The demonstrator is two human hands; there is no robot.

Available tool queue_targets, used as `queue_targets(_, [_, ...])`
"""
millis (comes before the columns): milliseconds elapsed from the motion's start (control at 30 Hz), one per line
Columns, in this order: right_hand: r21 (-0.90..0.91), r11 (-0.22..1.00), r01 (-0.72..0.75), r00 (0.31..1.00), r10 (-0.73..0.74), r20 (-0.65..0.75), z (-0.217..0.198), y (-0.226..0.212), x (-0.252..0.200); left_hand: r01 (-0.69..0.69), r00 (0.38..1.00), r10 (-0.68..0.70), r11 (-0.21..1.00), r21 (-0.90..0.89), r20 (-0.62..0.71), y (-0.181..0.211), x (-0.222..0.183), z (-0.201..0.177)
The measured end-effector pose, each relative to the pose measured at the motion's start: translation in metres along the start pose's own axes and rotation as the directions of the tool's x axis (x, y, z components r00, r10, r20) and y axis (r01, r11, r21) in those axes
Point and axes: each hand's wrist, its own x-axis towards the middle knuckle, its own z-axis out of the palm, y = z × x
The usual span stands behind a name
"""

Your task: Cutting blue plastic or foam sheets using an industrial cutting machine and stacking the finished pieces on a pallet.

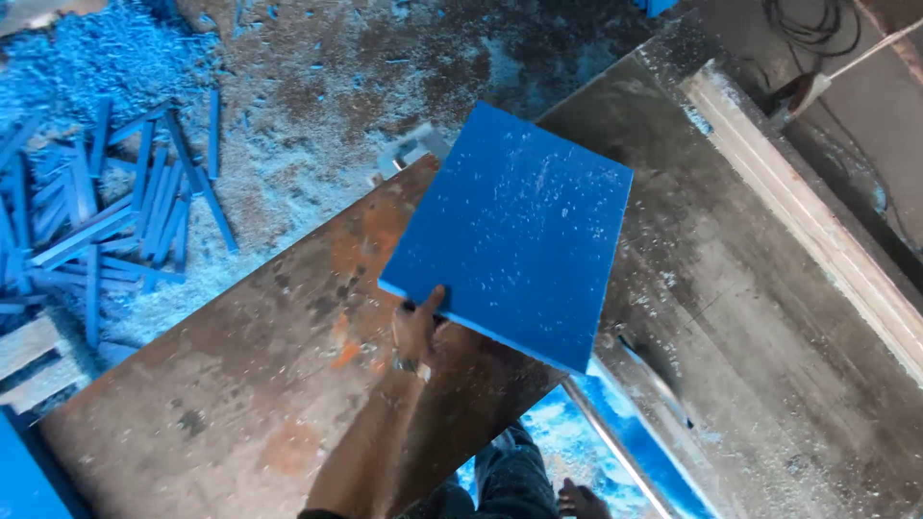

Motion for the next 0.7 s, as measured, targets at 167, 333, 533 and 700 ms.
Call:
queue_targets(167, [-0.032, 0.99, 0.136, 0.991, -0.135, 0.025, 0.152, -0.101, -0.146, 0.16, 0.977, -0.188, 0.958, -0.239, -0.097, -0.051, -0.113, -0.154])
queue_targets(333, [-0.105, 0.978, 0.179, 0.956, -0.148, 0.255, 0.248, -0.106, -0.211, 0.161, 0.954, -0.224, 0.945, -0.286, -0.2, -0.092, -0.179, -0.305])
queue_targets(533, [-0.219, 0.945, 0.241, 0.959, -0.196, 0.206, 0.388, -0.039, -0.307, 0.066, 0.889, -0.136, 0.983, -0.171, -0.437, -0.092, -0.254, -0.453])
queue_targets(700, [-0.26, 0.901, 0.347, 0.929, -0.294, 0.223, 0.421, 0.043, -0.281, -0.004, 0.781, -0.033, 0.998, -0.058, -0.624, -0.143, -0.289, -0.53])
